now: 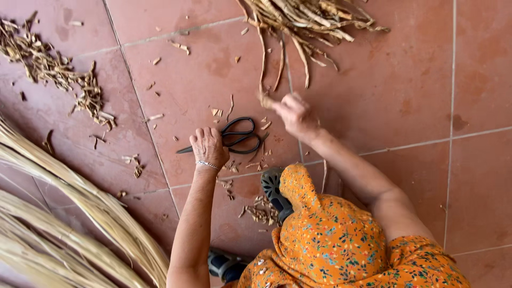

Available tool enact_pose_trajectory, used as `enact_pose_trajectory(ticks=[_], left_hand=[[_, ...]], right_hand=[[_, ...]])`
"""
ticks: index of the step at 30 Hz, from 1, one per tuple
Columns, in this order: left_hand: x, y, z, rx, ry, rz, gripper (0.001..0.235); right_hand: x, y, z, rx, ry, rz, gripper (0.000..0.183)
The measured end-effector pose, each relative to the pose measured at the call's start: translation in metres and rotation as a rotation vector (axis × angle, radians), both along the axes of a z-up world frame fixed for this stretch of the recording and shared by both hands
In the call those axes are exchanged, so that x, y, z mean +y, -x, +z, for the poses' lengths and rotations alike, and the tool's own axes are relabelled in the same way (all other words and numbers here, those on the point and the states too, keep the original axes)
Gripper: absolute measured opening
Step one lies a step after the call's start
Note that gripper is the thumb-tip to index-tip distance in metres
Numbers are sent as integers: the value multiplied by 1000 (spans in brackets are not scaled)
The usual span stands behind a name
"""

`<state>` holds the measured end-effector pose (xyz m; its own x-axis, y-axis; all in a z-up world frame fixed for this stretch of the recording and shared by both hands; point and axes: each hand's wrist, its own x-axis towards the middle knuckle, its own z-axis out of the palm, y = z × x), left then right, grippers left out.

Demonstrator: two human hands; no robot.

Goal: The person uses shears to trim the ends of dried plant stalks, cutting off small pieces that fall onto the floor. They then gather and align the trimmed stalks into neat bundles.

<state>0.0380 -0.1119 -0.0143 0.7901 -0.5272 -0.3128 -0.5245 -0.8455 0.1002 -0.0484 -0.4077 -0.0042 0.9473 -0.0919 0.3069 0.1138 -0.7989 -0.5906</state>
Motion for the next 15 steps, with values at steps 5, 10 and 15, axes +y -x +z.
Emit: enact_pose_trajectory(ticks=[5,10,15], left_hand=[[46,27,10,120,206,230,34],[99,51,14,339,352,569,39],[149,66,16,339,803,869,40]], right_hand=[[2,13,-6,55,-236,-188,17],[23,22,-15,77,95,27,18],[78,46,-7,25,-141,179,30]])
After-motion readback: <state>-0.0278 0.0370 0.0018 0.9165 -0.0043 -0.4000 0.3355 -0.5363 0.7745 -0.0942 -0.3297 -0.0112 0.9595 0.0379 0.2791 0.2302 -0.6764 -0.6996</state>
